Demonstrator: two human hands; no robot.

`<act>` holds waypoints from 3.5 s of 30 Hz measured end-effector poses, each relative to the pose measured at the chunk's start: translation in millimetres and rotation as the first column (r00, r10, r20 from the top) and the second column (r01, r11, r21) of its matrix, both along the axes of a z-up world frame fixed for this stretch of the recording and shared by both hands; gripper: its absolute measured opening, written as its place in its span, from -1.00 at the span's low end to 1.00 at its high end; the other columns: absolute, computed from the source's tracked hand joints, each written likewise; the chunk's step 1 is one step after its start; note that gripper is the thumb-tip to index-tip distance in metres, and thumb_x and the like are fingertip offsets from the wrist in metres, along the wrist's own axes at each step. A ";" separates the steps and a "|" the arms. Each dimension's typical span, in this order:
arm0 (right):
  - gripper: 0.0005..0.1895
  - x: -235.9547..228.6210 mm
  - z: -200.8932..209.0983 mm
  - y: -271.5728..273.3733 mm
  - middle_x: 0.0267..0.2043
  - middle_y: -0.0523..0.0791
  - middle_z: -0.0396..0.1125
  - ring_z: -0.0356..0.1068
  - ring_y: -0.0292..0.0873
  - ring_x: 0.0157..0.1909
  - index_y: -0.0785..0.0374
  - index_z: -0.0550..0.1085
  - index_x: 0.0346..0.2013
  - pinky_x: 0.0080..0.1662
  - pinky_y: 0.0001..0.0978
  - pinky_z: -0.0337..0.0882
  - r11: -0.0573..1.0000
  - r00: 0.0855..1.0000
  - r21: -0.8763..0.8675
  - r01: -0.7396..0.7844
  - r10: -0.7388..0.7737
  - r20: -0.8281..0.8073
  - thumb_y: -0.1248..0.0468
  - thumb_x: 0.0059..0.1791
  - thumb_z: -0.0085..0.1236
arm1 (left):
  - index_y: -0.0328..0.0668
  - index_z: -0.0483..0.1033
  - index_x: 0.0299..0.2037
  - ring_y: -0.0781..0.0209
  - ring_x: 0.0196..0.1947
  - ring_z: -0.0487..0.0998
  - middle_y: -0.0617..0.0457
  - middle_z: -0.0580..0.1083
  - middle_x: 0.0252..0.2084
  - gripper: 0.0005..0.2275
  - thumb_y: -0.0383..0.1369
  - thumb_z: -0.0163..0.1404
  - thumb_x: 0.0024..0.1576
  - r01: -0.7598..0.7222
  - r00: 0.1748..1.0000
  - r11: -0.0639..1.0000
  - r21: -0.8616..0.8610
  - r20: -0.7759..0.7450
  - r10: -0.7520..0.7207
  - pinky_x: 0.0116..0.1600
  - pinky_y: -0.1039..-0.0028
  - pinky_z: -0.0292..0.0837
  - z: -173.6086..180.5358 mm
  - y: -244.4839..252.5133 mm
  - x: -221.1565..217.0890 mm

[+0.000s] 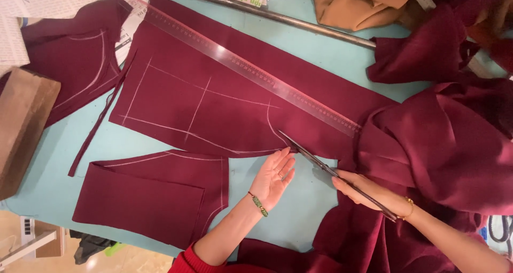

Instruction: The person uses shears to cut a large piece of maroon fabric laid out on a table, following white chalk lines. The person cuts along curved and straight edges, separates the cut pieces, and moves them aside on the table.

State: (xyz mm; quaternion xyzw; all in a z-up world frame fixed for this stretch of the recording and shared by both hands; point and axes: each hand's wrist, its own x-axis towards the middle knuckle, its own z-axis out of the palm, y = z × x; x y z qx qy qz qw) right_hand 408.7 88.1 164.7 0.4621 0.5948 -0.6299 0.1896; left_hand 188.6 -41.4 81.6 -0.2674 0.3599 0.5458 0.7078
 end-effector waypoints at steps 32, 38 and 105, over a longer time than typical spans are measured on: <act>-0.34 -82.2 5.5 -105.9 -0.57 -0.23 -0.16 -0.13 -0.32 -0.59 0.15 0.21 -0.47 -0.54 -0.53 0.01 0.881 0.879 -0.020 0.473 -0.470 0.081 -0.36 0.11 -0.23 | -0.09 0.53 0.24 0.32 0.04 0.57 0.06 0.58 0.08 -0.57 -0.21 0.16 0.16 0.028 0.991 0.998 0.061 0.125 -0.035 0.27 0.46 0.46 8.4 -22.0 -68.8; -0.33 -110.8 26.4 -118.2 -0.51 -0.26 -0.19 -0.13 -0.33 -0.55 0.17 0.21 -0.42 -0.49 -0.52 0.04 0.836 0.835 -0.047 0.547 -0.540 0.102 -0.38 0.09 -0.25 | -0.09 0.52 0.25 0.33 0.04 0.58 0.06 0.57 0.09 -0.56 -0.21 0.16 0.16 0.067 0.989 0.995 0.075 0.128 -0.076 0.27 0.47 0.47 11.2 -24.8 -85.1; -0.26 -147.3 -0.4 -123.8 -0.47 -0.30 -0.13 -0.11 -0.42 -0.55 0.20 0.22 -0.26 -0.45 -0.53 0.11 0.647 0.670 -0.228 0.728 -0.741 0.038 -0.45 0.09 -0.38 | -0.14 0.62 0.10 0.33 -0.07 0.62 0.06 0.61 -0.04 -0.70 -0.24 0.14 0.22 0.596 0.651 0.767 0.237 -0.702 -0.289 0.03 0.52 0.58 -7.4 -14.9 -115.9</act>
